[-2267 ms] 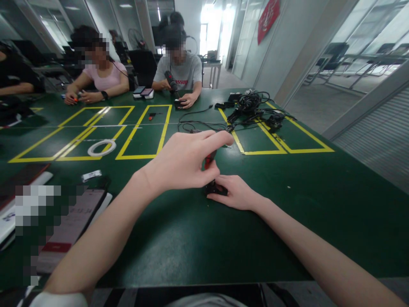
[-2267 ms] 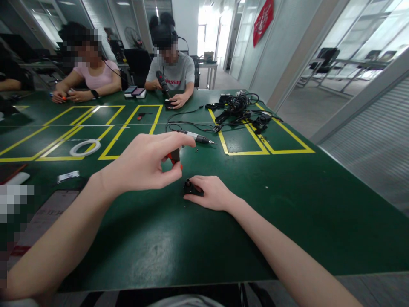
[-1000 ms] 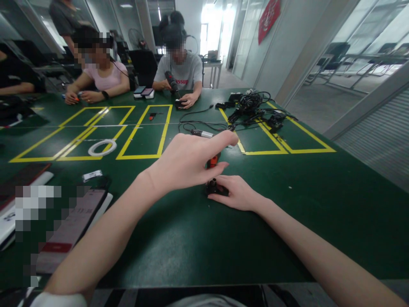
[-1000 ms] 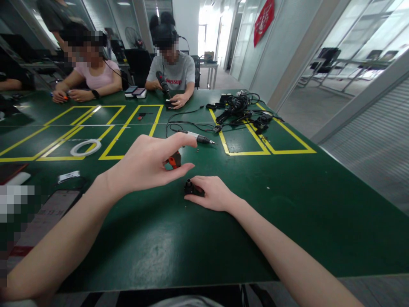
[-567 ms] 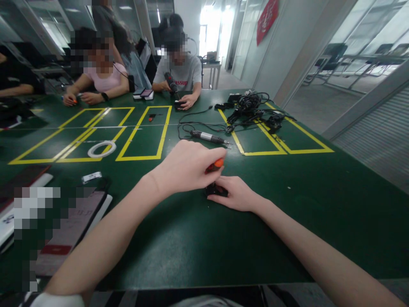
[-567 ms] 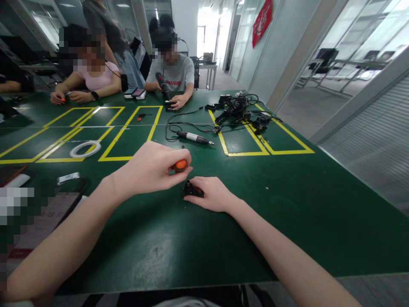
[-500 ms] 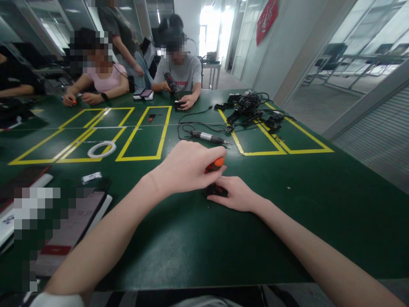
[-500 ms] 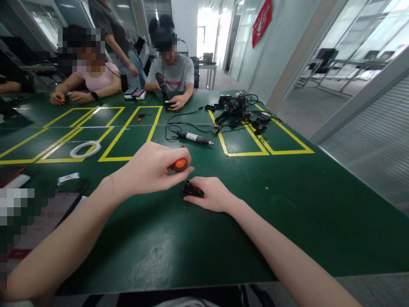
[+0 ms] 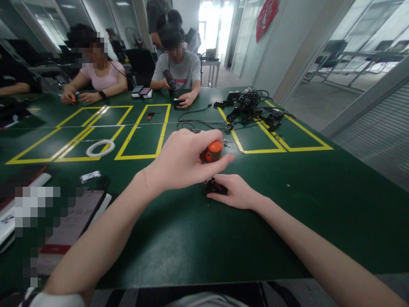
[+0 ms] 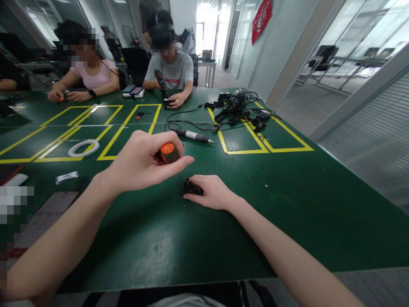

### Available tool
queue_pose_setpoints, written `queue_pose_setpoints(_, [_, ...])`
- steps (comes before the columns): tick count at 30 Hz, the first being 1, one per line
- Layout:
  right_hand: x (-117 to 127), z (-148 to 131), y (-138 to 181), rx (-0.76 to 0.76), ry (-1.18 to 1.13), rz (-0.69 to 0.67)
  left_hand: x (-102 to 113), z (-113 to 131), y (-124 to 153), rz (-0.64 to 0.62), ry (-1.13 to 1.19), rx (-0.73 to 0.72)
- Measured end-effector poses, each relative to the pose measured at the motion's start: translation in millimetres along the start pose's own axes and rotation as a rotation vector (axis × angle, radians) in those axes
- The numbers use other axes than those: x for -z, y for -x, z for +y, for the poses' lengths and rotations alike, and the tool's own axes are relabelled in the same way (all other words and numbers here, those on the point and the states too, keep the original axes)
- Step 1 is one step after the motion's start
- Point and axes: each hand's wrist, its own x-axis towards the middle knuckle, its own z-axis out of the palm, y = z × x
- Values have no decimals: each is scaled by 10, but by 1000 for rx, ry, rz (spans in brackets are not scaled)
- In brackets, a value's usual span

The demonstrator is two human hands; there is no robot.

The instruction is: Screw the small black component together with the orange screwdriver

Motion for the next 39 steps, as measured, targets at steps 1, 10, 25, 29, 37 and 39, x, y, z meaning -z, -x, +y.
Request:
queue_pose_setpoints(1, [0,0,1,-2,-2,-1,-8,-4,-2,-1,12,5])
queue_pose_setpoints(10, [9,-7,-12,-7,3,-3,-44,-36,-3,-5,43,21])
queue_pose_setpoints(25, [-10,38,-2,35,45,17,-109,-111,-47,60,-44,212])
queue_pose_setpoints(29, [-15,50,5,46,44,17,-187,-125,-59,113,-27,271])
queue_pose_setpoints(37, [-19,43,3,52,36,32,-519,-130,-88,148,873,380])
queue_pose_setpoints(39, [-21,42,5,55,37,38,-547,-121,-90,106,1003,412])
